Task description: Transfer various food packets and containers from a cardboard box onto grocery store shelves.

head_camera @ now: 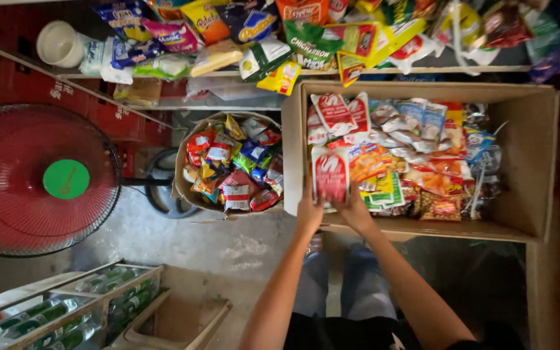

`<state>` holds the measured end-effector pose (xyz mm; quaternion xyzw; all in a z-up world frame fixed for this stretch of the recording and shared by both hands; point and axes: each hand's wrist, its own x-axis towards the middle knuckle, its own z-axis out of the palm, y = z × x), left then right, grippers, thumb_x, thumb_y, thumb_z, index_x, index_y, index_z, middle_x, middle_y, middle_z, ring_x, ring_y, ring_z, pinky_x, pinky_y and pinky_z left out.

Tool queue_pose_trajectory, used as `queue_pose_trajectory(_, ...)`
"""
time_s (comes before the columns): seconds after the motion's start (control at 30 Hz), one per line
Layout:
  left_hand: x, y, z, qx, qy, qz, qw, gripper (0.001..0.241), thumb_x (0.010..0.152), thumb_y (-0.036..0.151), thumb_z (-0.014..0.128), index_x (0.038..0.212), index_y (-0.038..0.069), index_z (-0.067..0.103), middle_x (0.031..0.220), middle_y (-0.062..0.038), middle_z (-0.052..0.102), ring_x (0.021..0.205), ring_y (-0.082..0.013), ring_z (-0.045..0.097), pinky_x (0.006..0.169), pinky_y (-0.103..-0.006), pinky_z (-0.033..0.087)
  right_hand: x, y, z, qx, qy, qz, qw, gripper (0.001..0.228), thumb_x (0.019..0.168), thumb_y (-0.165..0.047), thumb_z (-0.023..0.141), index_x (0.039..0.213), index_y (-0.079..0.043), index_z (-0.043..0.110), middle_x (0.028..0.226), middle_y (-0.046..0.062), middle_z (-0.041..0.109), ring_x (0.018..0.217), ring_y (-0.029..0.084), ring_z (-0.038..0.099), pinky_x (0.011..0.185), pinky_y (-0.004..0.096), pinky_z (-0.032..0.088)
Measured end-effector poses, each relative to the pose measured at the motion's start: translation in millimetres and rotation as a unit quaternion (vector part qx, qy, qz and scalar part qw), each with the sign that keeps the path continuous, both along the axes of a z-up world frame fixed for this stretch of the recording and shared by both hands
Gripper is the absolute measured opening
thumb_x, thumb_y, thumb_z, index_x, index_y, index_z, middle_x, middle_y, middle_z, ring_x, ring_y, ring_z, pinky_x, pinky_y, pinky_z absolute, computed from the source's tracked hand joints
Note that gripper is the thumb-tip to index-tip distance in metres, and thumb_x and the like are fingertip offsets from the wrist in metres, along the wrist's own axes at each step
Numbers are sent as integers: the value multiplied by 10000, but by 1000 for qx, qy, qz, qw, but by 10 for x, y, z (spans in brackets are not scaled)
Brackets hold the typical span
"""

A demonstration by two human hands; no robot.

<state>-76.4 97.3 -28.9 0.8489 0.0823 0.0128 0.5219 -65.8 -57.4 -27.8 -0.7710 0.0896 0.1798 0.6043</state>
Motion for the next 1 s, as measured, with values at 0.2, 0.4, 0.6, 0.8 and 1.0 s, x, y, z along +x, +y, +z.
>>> queue_pose_trajectory(0.2,95,146,402,159,30,-163,973,875,822,-66,616,1617,60,273,1659,-220,313,1471,-435,342,1218,-445,338,68,255,97,-320,-272,194,886,903,776,-46,741,1558,-59,289,1637,210,317,1536,365,296,1237,471,311)
queue_pose_trajectory(0.4,43,201,204,177,10,-228,957,922,707,-38,687,1530,-67,271,1599,-256,314,1469,-436,311,1222,-467,267,326,370,624,-313,-104,327,886,969,754,-149,766,1572,-22,263,1673,227,183,1532,378,175,1164,528,182)
queue_pose_trajectory(0.6,245,13,333,174,-47,-180,967,827,769,0,705,1506,-53,334,1535,-288,373,1439,-475,326,1214,-510,285,413,68,558,-175,-227,203,936,783,697,45,594,1462,15,433,1542,266,411,1488,438,315,1206,432,316)
queue_pose_trajectory(0.8,614,-586,1991,97,-194,-125,968,691,867,-15,628,1515,18,390,1477,-244,466,1374,-447,427,1156,-518,360,599,-320,2205,-138,-386,48,911,616,831,69,547,1441,18,474,1450,262,516,1376,447,467,1170,459,389)
queue_pose_trajectory(1.0,920,-1293,3924,20,-393,-114,912,480,948,-21,591,1411,70,504,1406,-166,549,1350,-385,524,1177,-461,419,693,-1071,4012,-160,-541,-43,824,550,838,69,577,1375,-48,552,1312,200,612,1243,396,565,1103,435,438)
